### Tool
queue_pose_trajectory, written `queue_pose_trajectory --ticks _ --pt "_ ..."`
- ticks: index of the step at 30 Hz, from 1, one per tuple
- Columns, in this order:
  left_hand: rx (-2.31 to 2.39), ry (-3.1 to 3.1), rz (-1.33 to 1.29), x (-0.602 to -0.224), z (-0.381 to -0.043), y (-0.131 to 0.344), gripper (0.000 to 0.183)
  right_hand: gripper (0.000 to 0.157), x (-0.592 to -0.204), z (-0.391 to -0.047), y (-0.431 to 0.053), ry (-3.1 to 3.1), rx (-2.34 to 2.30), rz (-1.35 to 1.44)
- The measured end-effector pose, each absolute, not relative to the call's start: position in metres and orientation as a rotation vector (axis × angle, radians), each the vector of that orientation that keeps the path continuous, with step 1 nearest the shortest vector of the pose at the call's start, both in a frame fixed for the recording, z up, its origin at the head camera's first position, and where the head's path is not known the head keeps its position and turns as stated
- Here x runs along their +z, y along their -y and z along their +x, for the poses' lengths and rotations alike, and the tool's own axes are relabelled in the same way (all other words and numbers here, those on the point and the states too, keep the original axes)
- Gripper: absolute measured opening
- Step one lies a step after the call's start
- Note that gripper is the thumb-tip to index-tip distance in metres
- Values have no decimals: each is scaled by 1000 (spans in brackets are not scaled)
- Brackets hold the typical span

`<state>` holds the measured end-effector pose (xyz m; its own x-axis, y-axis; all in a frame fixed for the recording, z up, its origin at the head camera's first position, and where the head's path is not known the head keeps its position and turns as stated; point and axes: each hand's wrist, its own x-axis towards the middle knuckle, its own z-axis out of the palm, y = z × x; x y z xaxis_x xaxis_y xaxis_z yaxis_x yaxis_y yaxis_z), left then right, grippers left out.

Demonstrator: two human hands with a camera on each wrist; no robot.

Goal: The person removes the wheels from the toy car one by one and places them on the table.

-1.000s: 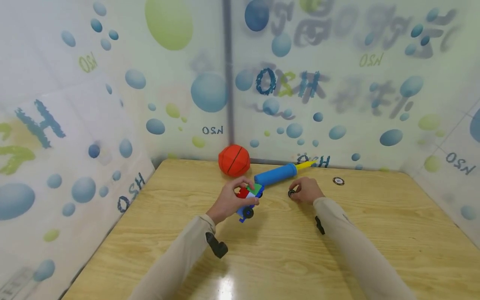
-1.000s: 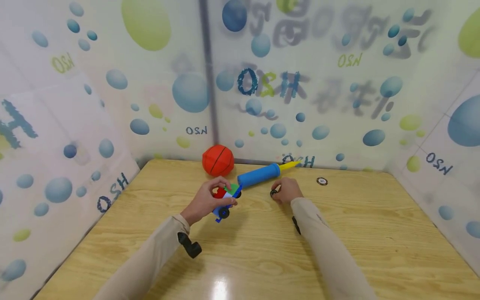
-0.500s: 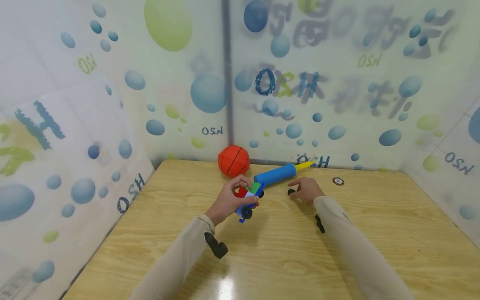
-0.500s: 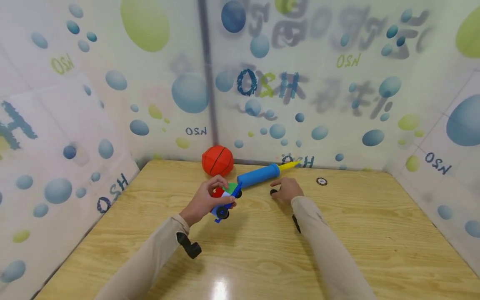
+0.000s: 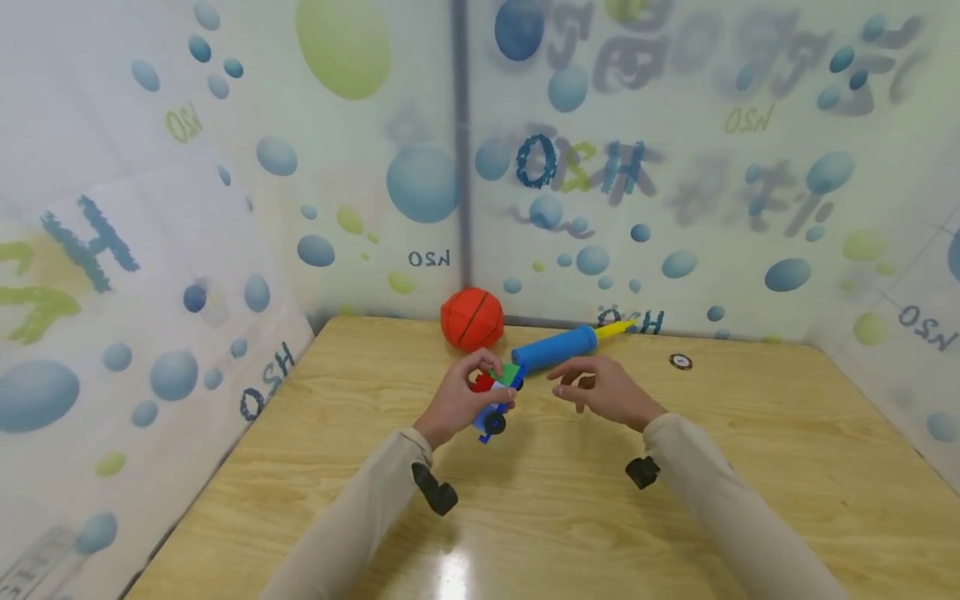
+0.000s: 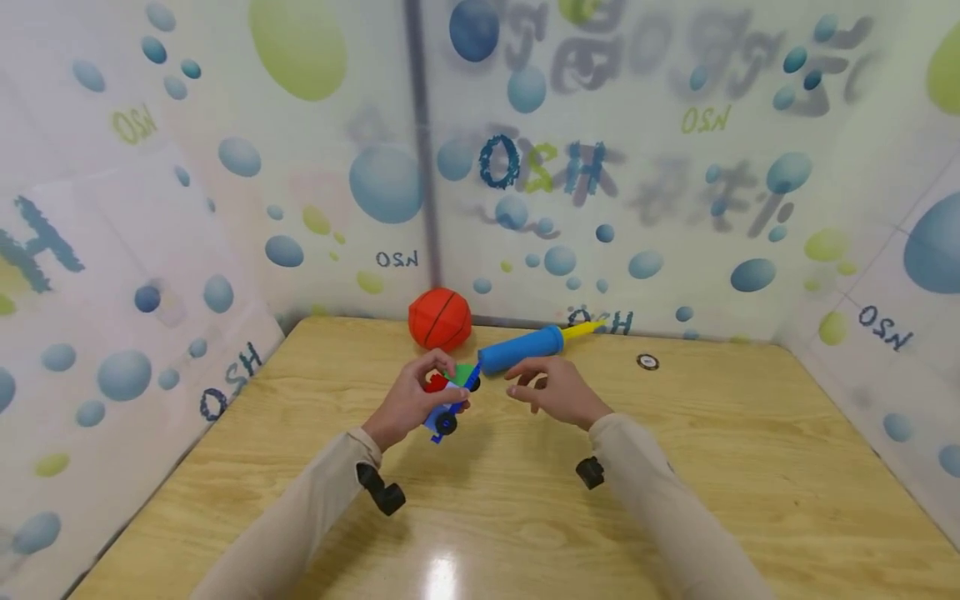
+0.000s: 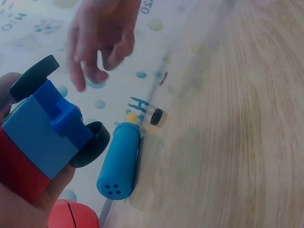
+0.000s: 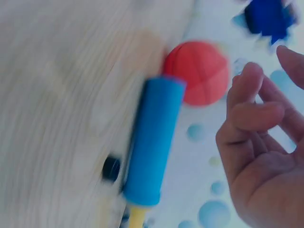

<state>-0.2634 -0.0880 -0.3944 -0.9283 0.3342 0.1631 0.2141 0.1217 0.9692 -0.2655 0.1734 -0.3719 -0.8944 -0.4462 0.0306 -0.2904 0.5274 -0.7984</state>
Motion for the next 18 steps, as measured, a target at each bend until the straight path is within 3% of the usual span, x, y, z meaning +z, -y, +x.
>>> queue_pose_trajectory --ticks 18 --pt "1960 -2395 561 -385 -256 76 22 27 -379 -222 -127 -2430 -1611 -888"
